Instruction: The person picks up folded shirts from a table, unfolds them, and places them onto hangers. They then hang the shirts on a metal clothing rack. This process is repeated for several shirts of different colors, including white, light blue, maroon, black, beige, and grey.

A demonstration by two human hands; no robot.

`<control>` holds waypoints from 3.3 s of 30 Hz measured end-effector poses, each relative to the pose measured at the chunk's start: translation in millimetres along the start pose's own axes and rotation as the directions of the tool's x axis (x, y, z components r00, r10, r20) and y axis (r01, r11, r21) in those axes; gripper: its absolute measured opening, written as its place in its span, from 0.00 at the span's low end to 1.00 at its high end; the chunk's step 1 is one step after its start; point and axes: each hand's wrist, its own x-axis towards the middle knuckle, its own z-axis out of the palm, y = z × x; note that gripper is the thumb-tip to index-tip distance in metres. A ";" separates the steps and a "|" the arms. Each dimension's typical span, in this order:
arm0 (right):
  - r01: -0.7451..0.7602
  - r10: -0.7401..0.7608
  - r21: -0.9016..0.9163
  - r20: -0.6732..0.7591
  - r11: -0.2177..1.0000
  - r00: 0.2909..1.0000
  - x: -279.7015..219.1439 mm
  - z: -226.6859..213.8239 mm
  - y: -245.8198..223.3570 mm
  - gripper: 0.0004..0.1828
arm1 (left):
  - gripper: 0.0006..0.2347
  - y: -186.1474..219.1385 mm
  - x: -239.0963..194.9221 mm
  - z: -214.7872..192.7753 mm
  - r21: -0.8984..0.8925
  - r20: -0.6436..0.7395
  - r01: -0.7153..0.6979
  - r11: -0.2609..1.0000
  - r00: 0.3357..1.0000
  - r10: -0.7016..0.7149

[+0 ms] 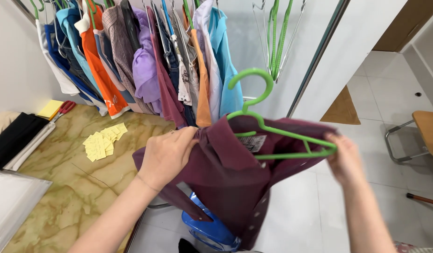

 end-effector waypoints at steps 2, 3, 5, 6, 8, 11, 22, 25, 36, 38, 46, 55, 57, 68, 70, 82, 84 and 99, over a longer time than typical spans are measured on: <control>-0.148 0.137 -0.086 -0.130 0.985 0.982 -1.7 7.6 -50.1 0.05 | 0.03 -3.2 -1.5 1.9 0.101 -0.075 -0.019 0.995 0.997 0.026; -0.300 0.255 -0.148 -0.263 0.942 0.931 -1.7 11.7 -75.4 0.10 | 0.03 -5.1 -1.7 3.0 0.205 -0.149 -0.031 0.978 0.987 0.062; -0.299 0.288 -0.090 -0.122 0.950 0.950 -1.5 -0.1 -99.1 0.13 | 0.04 -15.3 -3.7 10.1 0.306 -0.200 -0.031 0.952 0.975 0.096; -0.305 0.306 -0.030 0.025 0.952 0.952 -1.1 -5.4 -110.8 0.20 | 0.06 -20.8 -4.8 13.5 0.405 -0.246 -0.024 0.914 0.960 0.135; -0.241 0.231 -0.094 -0.103 0.966 0.967 -24.2 24.8 -126.8 0.12 | 0.05 -13.6 -5.9 19.3 0.402 -0.231 0.000 0.916 0.968 0.101; -0.139 0.085 -0.384 -0.154 0.913 0.984 -77.0 89.6 -123.9 0.10 | 0.03 3.0 -4.4 43.4 0.375 -0.188 0.078 0.924 0.982 -0.007; 0.514 -0.359 -0.515 0.375 0.686 0.855 -154.8 69.5 -189.7 0.15 | 0.05 7.8 22.7 34.3 -0.052 -0.203 0.015 0.999 0.979 -0.025; 0.643 -0.523 -0.756 0.503 0.119 0.688 -112.8 67.0 -185.9 0.37 | 0.07 23.4 37.4 40.3 -0.140 -0.264 -0.035 0.990 0.965 -0.004; 0.463 -0.483 -0.771 0.233 0.437 0.844 -43.2 -121.8 -113.7 0.16 | 0.14 17.8 58.7 71.4 -0.486 0.269 0.390 0.782 0.918 -0.290; 0.383 -0.452 -0.837 0.188 0.391 0.872 -50.9 -132.3 -117.1 0.18 | 0.08 5.4 26.4 124.1 -0.476 0.394 0.471 0.743 0.869 -0.299; 0.328 -0.431 -0.831 0.119 0.450 0.894 -63.7 -149.9 -60.7 0.11 | 0.14 14.1 -1.4 240.1 -0.400 0.707 0.694 0.599 0.649 -0.280; 0.120 -0.205 -0.699 -0.038 0.705 0.978 -92.8 20.2 45.3 0.12 | 0.38 0.3 129.1 286.5 -0.554 0.805 0.774 0.306 0.592 -0.041; -0.307 0.195 -0.524 -0.259 0.795 0.946 -66.1 60.4 66.1 0.19 | 0.41 -13.5 151.7 289.0 -0.594 0.779 0.791 0.145 0.611 -0.140; 0.307 -0.293 -0.541 0.114 0.783 0.949 119.6 280.9 0.2 0.14 | 0.28 -83.1 142.5 349.0 -0.556 0.738 0.819 0.142 0.565 -0.368; 0.438 -0.431 -0.603 0.168 0.666 0.887 155.0 308.6 -20.2 0.11 | 0.28 -81.1 149.4 332.3 -0.559 0.758 0.823 0.101 0.556 -0.340; 0.346 -0.379 -0.713 0.121 0.610 0.917 301.5 351.4 24.0 0.14 | 0.35 -72.1 164.6 282.8 -0.605 0.786 0.759 -0.242 0.520 -0.335; 0.241 -0.289 -0.673 0.043 0.699 0.956 303.8 340.4 45.0 0.23 | 0.34 -70.6 162.9 265.8 -0.658 0.750 0.732 -0.176 0.619 -0.232; -0.466 0.227 -0.865 -0.423 0.185 0.877 108.6 93.1 231.8 0.28 | 0.10 61.5 13.4 318.5 -0.385 0.918 0.912 0.140 0.363 0.158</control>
